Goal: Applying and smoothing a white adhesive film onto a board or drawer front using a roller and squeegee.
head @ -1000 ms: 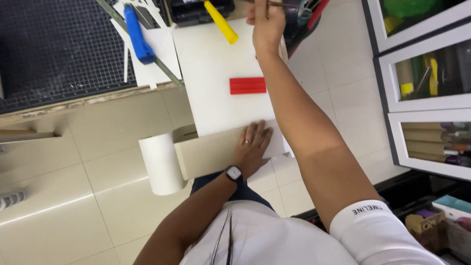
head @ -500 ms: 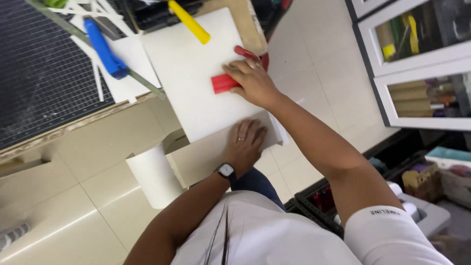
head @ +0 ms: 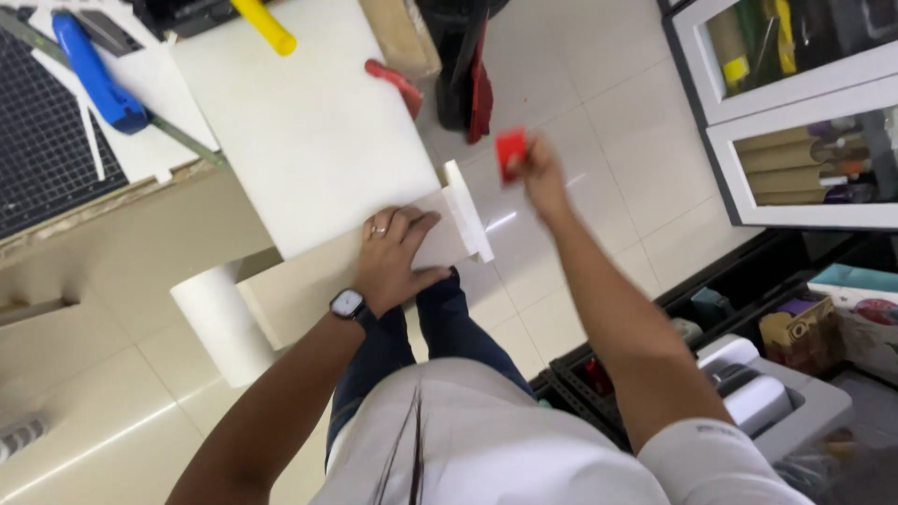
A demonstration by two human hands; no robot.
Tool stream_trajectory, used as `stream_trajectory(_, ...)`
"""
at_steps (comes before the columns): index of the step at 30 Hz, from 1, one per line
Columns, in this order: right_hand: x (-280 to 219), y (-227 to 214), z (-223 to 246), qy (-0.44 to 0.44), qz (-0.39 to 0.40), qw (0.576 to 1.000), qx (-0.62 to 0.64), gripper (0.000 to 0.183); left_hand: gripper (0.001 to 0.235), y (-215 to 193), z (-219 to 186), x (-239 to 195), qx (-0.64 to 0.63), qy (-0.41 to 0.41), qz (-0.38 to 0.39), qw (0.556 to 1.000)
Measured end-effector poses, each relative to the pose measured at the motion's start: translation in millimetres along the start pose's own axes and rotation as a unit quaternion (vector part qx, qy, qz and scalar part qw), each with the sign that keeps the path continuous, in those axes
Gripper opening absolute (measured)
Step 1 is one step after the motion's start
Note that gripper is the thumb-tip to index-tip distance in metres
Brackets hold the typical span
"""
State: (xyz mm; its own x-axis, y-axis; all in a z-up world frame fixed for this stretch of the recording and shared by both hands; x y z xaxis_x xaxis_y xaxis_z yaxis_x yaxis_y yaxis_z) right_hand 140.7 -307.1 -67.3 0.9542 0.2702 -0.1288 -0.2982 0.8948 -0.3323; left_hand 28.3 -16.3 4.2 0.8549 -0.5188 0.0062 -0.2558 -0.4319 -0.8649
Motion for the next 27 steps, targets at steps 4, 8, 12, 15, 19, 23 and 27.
stream_trajectory(4, -60.7, 68.2, -24.1, 0.114, 0.099, 0.97, 0.189, 0.022, 0.097, 5.1, -8.2, -2.8, 0.044, -0.022, -0.012, 0.999)
stream_trajectory(8, -49.1, 61.9, 13.1, 0.095, 0.123, 0.954, 0.256, 0.023, 0.091, 7.2, -12.1, -1.6, 0.068, -0.02, -0.023, 0.997)
stream_trajectory(12, -20.9, 65.6, 41.6, -0.01, 0.149, 0.968, 0.203, 0.018, 0.091, 9.1, -19.8, -11.8, 0.079, -0.043, -0.018, 0.996)
stream_trajectory(15, -14.3, 65.8, 49.9, -0.07, 0.138, 0.968, 0.2, 0.014, 0.088, 4.5, -20.0, -4.7, 0.085, -0.039, -0.028, 0.995)
stream_trajectory(19, -79.4, 54.3, 47.7, -0.062, 0.14, 0.972, 0.179, 0.011, 0.091, 5.9, -16.0, -3.7, 0.087, -0.04, -0.013, 0.995)
stream_trajectory(23, -45.6, 65.6, 37.1, -0.09, 0.109, 0.972, 0.185, 0.007, 0.094, 10.8, -12.9, -4.2, 0.093, -0.04, 0.01, 0.995)
stream_trajectory(27, -8.6, 78.5, 37.6, -0.151, 0.078, 0.966, 0.197, 0.011, 0.096, 12.0, -13.7, -6.1, 0.094, -0.043, 0.018, 0.994)
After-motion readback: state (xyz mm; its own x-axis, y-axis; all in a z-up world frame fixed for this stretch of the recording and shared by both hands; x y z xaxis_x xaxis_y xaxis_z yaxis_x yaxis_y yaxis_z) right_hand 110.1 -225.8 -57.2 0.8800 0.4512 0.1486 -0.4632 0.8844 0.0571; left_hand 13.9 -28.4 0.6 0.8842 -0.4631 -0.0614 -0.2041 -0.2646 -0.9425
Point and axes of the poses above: each hand's wrist, its own x-axis towards the middle knuckle, its own y-axis out of the palm, z = x × y, the point moved 3 cm from there along x, towards the middle knuckle, and after that the axes turned 13 degrees about z, right-handed, at the moved point
